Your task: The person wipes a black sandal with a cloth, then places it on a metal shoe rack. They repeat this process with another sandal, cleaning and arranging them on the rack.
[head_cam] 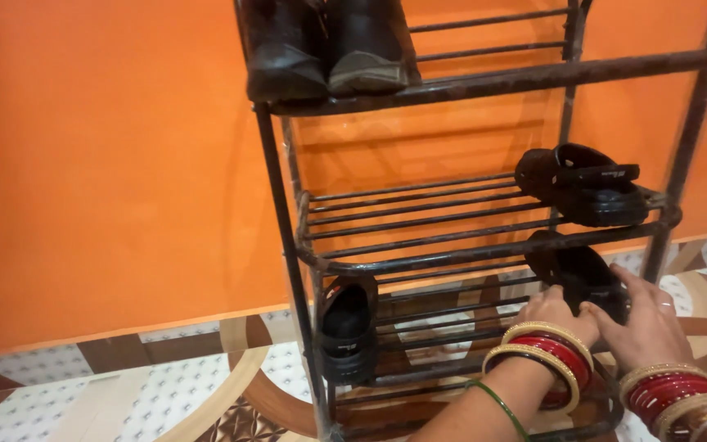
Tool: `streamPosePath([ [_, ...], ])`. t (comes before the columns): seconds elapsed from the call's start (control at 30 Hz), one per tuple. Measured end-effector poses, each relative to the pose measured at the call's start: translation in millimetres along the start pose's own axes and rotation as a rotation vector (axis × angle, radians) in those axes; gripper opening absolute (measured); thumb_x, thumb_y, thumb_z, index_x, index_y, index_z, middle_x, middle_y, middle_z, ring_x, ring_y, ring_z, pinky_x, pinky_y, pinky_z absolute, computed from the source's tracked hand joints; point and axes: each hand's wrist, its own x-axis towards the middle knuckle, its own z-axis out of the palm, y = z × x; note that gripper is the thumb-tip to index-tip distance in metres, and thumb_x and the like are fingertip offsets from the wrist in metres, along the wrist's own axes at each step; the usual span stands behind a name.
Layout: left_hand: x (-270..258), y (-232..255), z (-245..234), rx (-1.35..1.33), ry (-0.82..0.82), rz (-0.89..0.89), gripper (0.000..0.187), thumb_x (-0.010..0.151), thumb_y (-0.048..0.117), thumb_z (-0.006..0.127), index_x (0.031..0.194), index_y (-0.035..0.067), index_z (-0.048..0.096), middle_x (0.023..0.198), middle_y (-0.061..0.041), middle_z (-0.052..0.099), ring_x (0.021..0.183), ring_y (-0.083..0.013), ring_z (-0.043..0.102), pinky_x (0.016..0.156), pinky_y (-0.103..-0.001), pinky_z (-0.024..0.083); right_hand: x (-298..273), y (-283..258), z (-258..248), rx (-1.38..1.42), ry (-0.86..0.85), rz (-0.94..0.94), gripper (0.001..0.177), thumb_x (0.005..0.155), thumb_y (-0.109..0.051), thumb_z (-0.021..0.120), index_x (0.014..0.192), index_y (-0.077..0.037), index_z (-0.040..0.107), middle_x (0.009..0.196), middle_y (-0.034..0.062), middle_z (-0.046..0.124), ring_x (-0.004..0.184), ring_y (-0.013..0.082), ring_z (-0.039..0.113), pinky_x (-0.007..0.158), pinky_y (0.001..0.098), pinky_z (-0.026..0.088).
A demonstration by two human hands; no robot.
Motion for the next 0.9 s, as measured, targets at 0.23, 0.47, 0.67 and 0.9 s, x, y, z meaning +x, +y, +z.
streamPosePath([
  [0.23,8.6,-12.6,22.0,0.008,-0.103,-0.029,0.071,0.096,0.037,0.053,0.157,0.007,0.034,0.161,-0.020,0.035,0.150,-0.0376,0.032,0.119,-0.051,0.032,26.2,26.0,18.1,-0.194,-0.145,-0.005,0.086,0.083,-0.060,0.073,0.159,-0.032,0.044,0.149,0.0176,0.057,0.106,0.0311,0.077,0.095,0.0458,0.063],
  [0.47,13.0,-17.1,33.4,-0.055,-0.082,-0.021,0.069,0.095,0.037,0.052,0.155,0.006,0.038,0.158,-0.021,0.041,0.146,-0.0349,0.040,0.118,-0.048,0.034,31.1,29.0,25.9,-0.236,-0.175,-0.045,0.088,0.079,-0.059,0.077,0.156,-0.032,0.044,0.149,0.0166,0.055,0.110,0.0333,0.073,0.096,0.0450,0.061],
  [0.67,9.6,-19.3,34.5,-0.087,-0.075,-0.012,0.073,0.090,0.036,0.057,0.154,0.007,0.040,0.155,-0.021,0.043,0.144,-0.0362,0.043,0.116,-0.047,0.037,25.6,20.9,19.3,-0.202,-0.163,0.008,0.074,0.083,-0.057,0.078,0.145,-0.021,0.059,0.126,0.0190,0.071,0.107,0.0331,0.077,0.095,0.0452,0.062],
  [0.9,7.1,-18.4,33.0,-0.178,-0.077,-0.113,0.075,0.091,0.037,0.059,0.157,0.010,0.037,0.157,-0.020,0.041,0.143,-0.0395,0.043,0.116,-0.048,0.038,12.8,19.8,14.3,-0.216,-0.082,0.012,0.067,0.075,-0.054,0.087,0.129,-0.018,0.066,0.132,0.0151,0.065,0.102,0.0298,0.075,0.086,0.0432,0.064],
])
